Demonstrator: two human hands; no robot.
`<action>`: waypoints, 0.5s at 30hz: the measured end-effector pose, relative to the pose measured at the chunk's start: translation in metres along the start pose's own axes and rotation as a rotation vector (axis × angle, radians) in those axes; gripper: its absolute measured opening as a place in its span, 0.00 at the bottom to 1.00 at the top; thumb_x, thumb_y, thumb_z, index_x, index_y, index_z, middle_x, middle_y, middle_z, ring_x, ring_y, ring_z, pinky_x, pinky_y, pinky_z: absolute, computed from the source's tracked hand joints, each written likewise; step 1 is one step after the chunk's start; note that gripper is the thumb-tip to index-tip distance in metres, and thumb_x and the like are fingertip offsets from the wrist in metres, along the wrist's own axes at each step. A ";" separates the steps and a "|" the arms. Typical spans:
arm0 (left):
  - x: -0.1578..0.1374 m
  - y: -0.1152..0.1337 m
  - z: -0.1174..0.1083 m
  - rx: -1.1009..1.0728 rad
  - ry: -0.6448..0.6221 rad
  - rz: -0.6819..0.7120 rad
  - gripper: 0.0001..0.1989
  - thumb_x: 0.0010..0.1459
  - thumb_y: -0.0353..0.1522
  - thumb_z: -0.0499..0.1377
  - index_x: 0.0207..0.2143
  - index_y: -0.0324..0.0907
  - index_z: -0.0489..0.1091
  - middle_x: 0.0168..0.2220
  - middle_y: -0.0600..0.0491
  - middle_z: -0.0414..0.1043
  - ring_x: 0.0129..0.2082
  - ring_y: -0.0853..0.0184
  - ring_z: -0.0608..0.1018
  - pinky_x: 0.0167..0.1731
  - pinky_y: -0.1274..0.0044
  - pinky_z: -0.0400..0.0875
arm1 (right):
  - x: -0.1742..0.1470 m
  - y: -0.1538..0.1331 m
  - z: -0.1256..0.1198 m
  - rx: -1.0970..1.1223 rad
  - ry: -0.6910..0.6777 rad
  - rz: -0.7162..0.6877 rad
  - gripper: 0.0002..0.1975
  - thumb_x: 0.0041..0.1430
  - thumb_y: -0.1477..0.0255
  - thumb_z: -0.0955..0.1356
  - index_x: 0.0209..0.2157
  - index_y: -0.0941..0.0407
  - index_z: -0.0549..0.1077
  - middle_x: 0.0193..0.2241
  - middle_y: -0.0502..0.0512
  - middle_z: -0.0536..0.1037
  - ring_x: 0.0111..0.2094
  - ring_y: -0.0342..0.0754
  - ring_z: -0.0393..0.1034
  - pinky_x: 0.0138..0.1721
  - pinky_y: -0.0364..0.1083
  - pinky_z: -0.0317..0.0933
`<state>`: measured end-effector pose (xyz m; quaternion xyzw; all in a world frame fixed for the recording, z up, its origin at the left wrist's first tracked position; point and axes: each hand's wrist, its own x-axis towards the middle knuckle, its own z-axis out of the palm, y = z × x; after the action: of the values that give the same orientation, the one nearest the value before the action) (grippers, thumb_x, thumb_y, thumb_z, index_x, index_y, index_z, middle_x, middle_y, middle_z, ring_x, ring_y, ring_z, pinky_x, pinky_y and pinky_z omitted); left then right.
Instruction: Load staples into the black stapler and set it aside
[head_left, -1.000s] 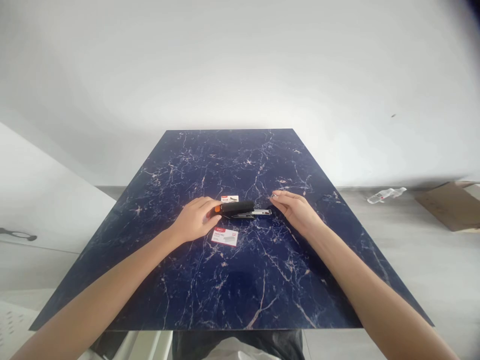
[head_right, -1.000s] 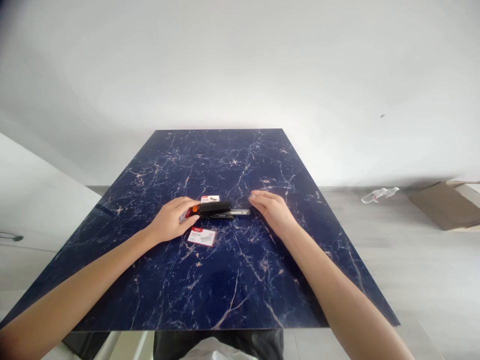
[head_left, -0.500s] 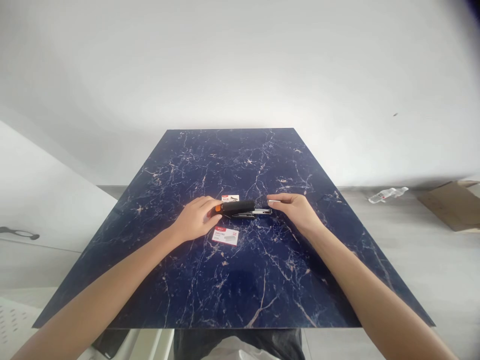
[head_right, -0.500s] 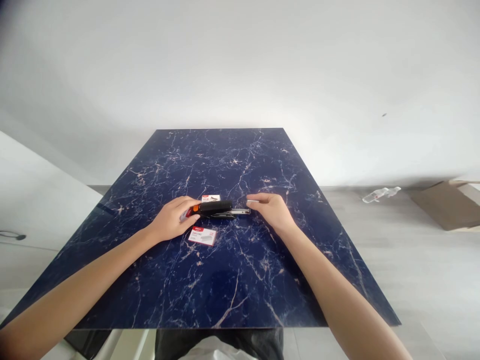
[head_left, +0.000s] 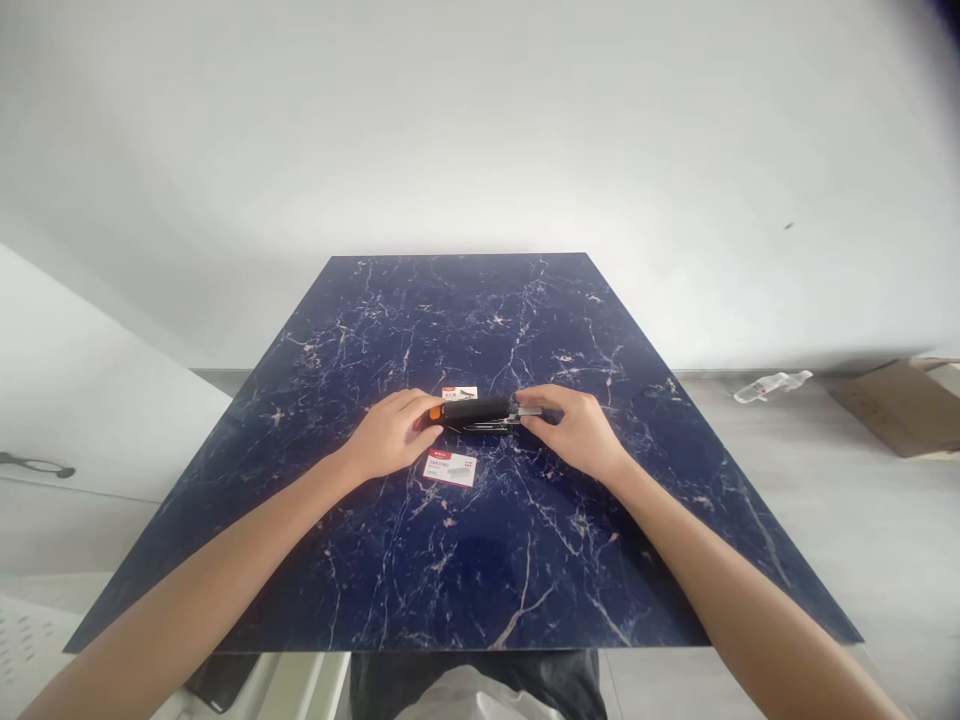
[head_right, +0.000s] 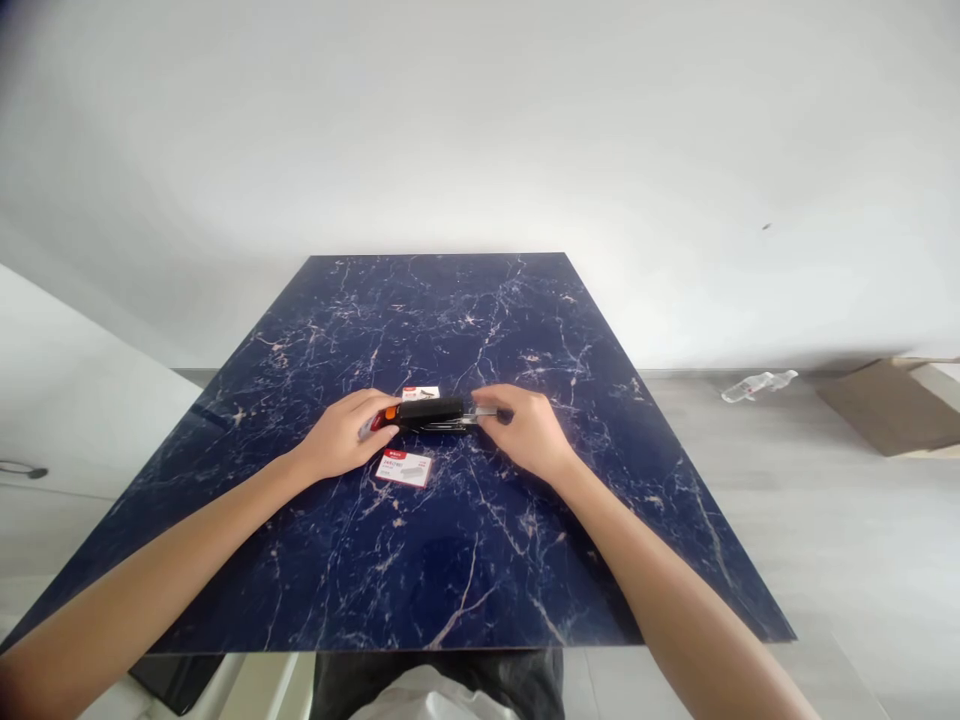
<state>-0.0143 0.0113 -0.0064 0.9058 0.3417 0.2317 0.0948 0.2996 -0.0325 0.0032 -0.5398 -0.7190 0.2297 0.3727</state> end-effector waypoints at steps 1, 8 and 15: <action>0.000 0.000 0.000 -0.001 0.006 0.004 0.16 0.67 0.35 0.56 0.56 0.43 0.67 0.48 0.46 0.75 0.48 0.57 0.78 0.47 0.65 0.74 | 0.000 0.001 0.000 0.021 -0.019 0.007 0.18 0.59 0.74 0.69 0.52 0.49 0.77 0.47 0.52 0.82 0.46 0.52 0.79 0.51 0.52 0.74; 0.000 0.000 -0.001 0.000 0.009 0.003 0.16 0.67 0.35 0.57 0.55 0.43 0.68 0.47 0.46 0.75 0.47 0.57 0.78 0.46 0.65 0.74 | 0.000 0.001 0.000 0.008 -0.108 -0.026 0.27 0.59 0.76 0.68 0.59 0.47 0.70 0.50 0.51 0.81 0.50 0.51 0.78 0.53 0.52 0.73; 0.001 0.001 -0.002 -0.008 0.009 0.004 0.16 0.67 0.35 0.56 0.55 0.43 0.67 0.48 0.46 0.75 0.47 0.58 0.77 0.48 0.65 0.74 | -0.001 -0.001 0.001 -0.031 -0.136 -0.059 0.28 0.60 0.77 0.67 0.61 0.47 0.68 0.52 0.51 0.80 0.51 0.52 0.77 0.55 0.54 0.70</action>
<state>-0.0137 0.0108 -0.0041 0.9051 0.3392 0.2376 0.0965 0.2981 -0.0333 0.0032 -0.5071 -0.7618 0.2438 0.3211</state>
